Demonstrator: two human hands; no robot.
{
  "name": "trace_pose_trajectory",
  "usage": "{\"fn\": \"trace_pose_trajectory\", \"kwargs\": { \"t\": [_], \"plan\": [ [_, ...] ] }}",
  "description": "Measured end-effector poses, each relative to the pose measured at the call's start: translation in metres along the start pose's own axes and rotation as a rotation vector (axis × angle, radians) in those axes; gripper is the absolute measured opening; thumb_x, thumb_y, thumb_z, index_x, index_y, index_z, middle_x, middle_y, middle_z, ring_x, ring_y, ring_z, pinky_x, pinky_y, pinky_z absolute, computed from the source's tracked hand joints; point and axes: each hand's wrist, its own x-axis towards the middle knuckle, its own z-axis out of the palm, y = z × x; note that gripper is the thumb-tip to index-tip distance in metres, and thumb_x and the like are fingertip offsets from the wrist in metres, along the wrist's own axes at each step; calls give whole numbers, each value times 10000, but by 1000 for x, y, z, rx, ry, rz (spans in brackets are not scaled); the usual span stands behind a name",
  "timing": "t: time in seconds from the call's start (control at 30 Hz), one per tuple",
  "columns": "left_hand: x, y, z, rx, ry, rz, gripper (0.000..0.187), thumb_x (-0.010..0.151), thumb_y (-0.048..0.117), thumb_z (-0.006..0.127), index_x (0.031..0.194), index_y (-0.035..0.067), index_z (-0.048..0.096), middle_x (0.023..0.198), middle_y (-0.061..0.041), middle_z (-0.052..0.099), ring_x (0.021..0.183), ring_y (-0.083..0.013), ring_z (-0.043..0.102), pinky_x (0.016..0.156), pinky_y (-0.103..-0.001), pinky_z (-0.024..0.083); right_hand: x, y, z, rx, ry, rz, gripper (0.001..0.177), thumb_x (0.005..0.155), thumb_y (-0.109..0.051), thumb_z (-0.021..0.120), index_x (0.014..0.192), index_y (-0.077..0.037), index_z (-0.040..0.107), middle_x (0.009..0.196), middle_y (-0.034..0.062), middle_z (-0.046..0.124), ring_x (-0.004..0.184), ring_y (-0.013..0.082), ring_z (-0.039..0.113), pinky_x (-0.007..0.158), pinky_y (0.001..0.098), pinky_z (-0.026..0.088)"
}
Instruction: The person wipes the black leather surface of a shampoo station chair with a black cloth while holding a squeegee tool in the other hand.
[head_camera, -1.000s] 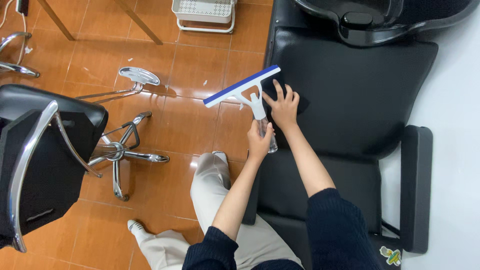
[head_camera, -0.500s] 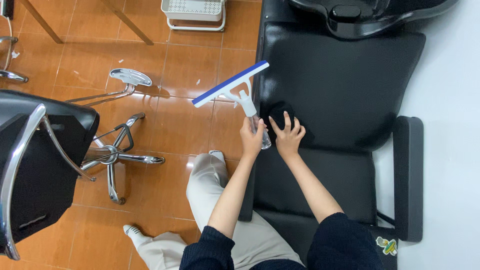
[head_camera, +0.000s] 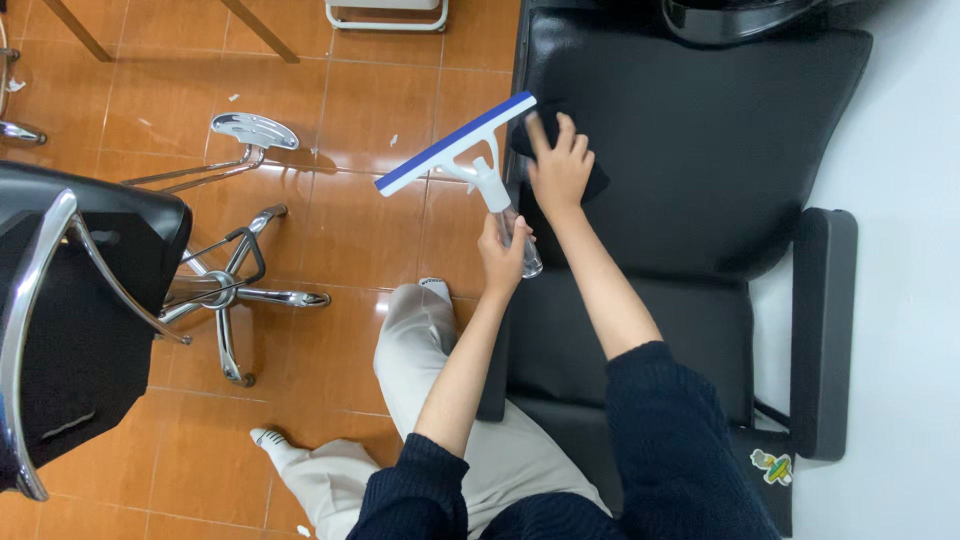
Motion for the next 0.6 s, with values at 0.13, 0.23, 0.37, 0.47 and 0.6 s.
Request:
{"fn": "trace_pose_trajectory", "kwargs": {
  "t": [0.13,0.23,0.37,0.47,0.6],
  "plan": [
    [3,-2,-1,-52,-17,-1,179,1043,140,592,1090,-28,554,836,-100,659,710,-144,679,665,-304,584,-5,1,-1,183,-44,186,911,724,-335,869,1548,-291,483,1338,164,493,1065,369,567,822,449,529],
    [3,-4,-2,-31,-36,-34,182,1036,143,589,1096,-24,548,825,-98,664,695,-147,688,651,-304,585,-31,-4,8,127,54,187,910,704,-356,866,1530,-295,489,1328,157,500,1071,356,574,836,449,528],
    [4,0,-6,-37,-76,-32,173,1038,136,601,1087,-23,551,813,-95,667,697,-149,686,647,-301,579,-74,-15,21,39,162,195,881,705,-397,815,1514,-282,485,1321,148,524,1062,331,591,843,424,545],
    [2,4,-8,-76,-103,-70,173,1041,138,593,1098,-19,551,803,-85,666,688,-144,682,641,-291,563,-102,-23,32,-4,244,168,729,922,-487,726,1538,-187,475,1283,183,533,969,309,594,783,397,542],
    [-2,4,-12,-44,-138,-38,174,1041,148,603,1094,-12,558,818,-84,670,721,-142,685,679,-287,563,-125,-37,40,-144,218,286,518,1076,-404,573,1551,-221,480,1362,135,549,974,253,601,813,363,533]
  ]
}}
